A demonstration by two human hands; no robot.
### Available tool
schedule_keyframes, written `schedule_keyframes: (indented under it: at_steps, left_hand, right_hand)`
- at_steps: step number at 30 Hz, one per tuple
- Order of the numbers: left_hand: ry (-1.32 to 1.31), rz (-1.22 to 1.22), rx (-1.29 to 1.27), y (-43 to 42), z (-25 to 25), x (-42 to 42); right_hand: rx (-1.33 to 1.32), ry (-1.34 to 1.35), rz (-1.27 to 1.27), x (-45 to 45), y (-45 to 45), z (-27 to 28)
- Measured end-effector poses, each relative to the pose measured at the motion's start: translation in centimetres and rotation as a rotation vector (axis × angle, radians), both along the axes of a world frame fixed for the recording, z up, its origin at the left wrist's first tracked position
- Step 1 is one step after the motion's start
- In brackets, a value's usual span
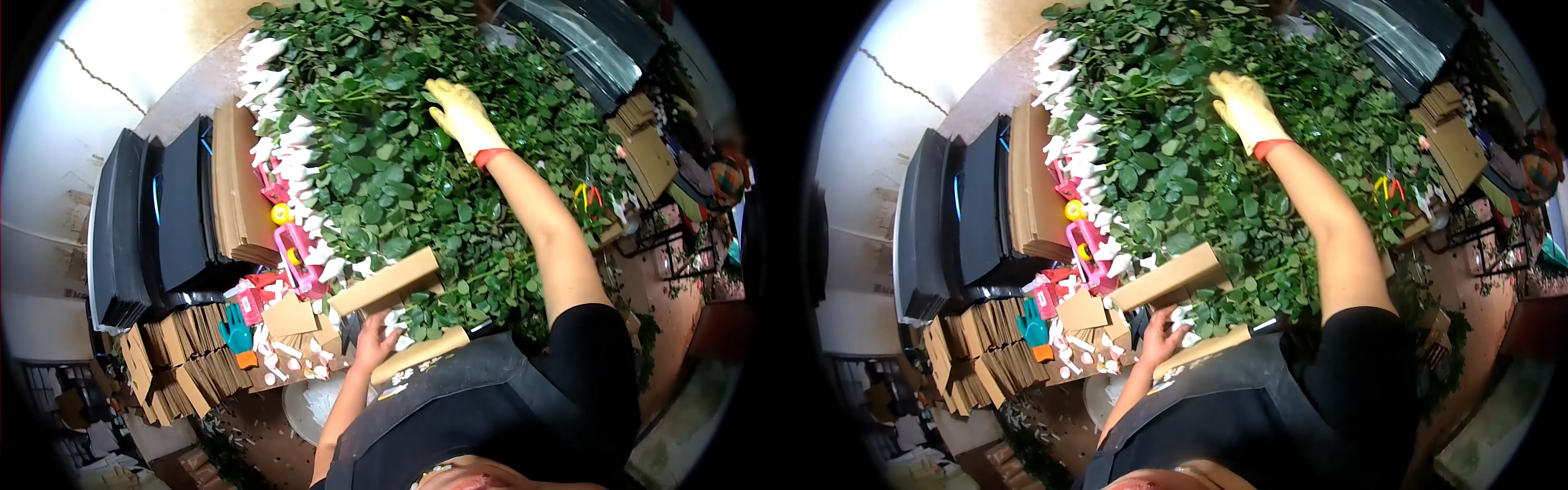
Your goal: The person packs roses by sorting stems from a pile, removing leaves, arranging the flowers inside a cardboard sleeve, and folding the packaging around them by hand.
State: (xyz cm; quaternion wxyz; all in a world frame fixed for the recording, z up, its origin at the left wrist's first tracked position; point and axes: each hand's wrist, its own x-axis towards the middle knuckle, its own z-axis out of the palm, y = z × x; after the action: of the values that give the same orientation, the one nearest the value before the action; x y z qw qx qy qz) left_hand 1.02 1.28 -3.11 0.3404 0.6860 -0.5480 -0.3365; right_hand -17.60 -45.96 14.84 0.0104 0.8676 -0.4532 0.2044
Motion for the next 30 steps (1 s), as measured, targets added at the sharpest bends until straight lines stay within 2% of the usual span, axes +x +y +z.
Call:
schedule_keyframes:
  at_steps: [1, 3, 4, 5, 6, 8, 9, 11, 12, 13, 14, 17, 18, 20, 21, 23, 24, 26, 27, 28, 30]
  left_hand:
    - [0.017, 0.009, 0.008, 0.0, 0.0, -0.1]
    - [-0.001, 0.018, 0.027, 0.0, 0.4, -0.2]
    - [-0.03, 0.002, 0.01, 0.0, -0.1, 0.1]
    - [0.078, 0.046, 0.02, 0.3, -0.6, -0.2]
    - [0.091, 0.057, 0.025, 0.1, 0.0, -0.3]
    - [0.057, 0.047, 0.042, 0.0, 0.6, -0.4]
    - [0.005, 0.024, 0.049, 0.0, 0.4, -0.1]
    - [-0.005, 0.012, 0.03, 0.2, -0.4, 0.0]
    - [0.009, 0.018, 0.041, 0.2, -0.6, 0.0]
    - [0.02, 0.021, 0.052, 0.2, -0.7, -0.1]
    - [0.027, 0.022, 0.011, 0.3, -0.9, -0.1]
    - [0.021, 0.016, 0.01, 0.3, -1.3, 0.1]
    - [0.053, 0.038, 0.05, 0.1, -0.3, -0.2]
    - [0.062, 0.04, 0.001, 0.2, -0.8, -0.2]
    - [0.048, 0.036, 0.02, 0.1, -0.6, -0.2]
    - [0.068, 0.017, -0.004, -0.4, -1.3, 0.1]
    - [0.073, 0.017, -0.021, -0.4, -1.7, 0.1]
    - [0.083, 0.015, -0.016, 0.2, -1.2, -0.1]
    - [0.092, 0.012, 0.061, 0.1, -0.8, 0.1]
    - [0.079, 0.0, 0.055, 0.5, -1.1, 0.6]
    - [0.091, -0.01, 0.03, -0.3, -1.5, 0.5]
  right_hand:
    - [-0.168, 0.107, -0.104, 1.5, -2.1, -1.2]
    - [-0.193, 0.386, -0.183, 3.2, -5.5, -4.1]
    - [-0.092, 0.48, -0.148, 4.2, -6.6, -3.7]
    - [0.045, 0.403, -0.139, 4.5, -7.7, -3.3]
    - [0.337, -0.104, -0.175, 4.7, -6.7, -0.1]
    - [-0.313, -0.503, 0.12, 3.2, -5.4, 0.3]
    - [-0.298, -0.553, 0.152, 1.8, -2.4, 3.4]
    - [-0.357, -0.43, 0.247, -2.2, 0.1, 4.8]
    - [-0.158, -0.196, 0.169, -3.6, 0.5, 5.3]
    - [0.182, 0.122, -0.069, -5.3, 2.5, 6.9]
    - [0.168, 0.226, -0.068, -8.3, 2.6, 6.1]
    - [-0.236, -0.379, -0.132, -15.1, 8.6, 5.6]
    - [-0.042, -0.328, -0.12, -17.1, 9.5, 6.2]
    - [0.08, -0.001, -0.051, -19.7, 11.7, 6.2]
    - [0.373, 0.109, -0.236, -19.4, 13.5, 7.9]
    - [0.098, -0.223, -0.294, -22.1, 14.6, 7.5]
    - [0.151, -0.394, -0.36, -22.5, 14.9, 8.7]
    - [0.095, -0.255, -0.286, -25.6, 14.2, 7.1]
    - [-0.019, 0.05, -0.154, -28.4, 13.4, 4.4]
    - [0.048, -0.019, -0.172, -28.3, 14.6, 4.4]
    - [-0.225, -0.164, -0.398, -31.5, 14.4, 5.3]
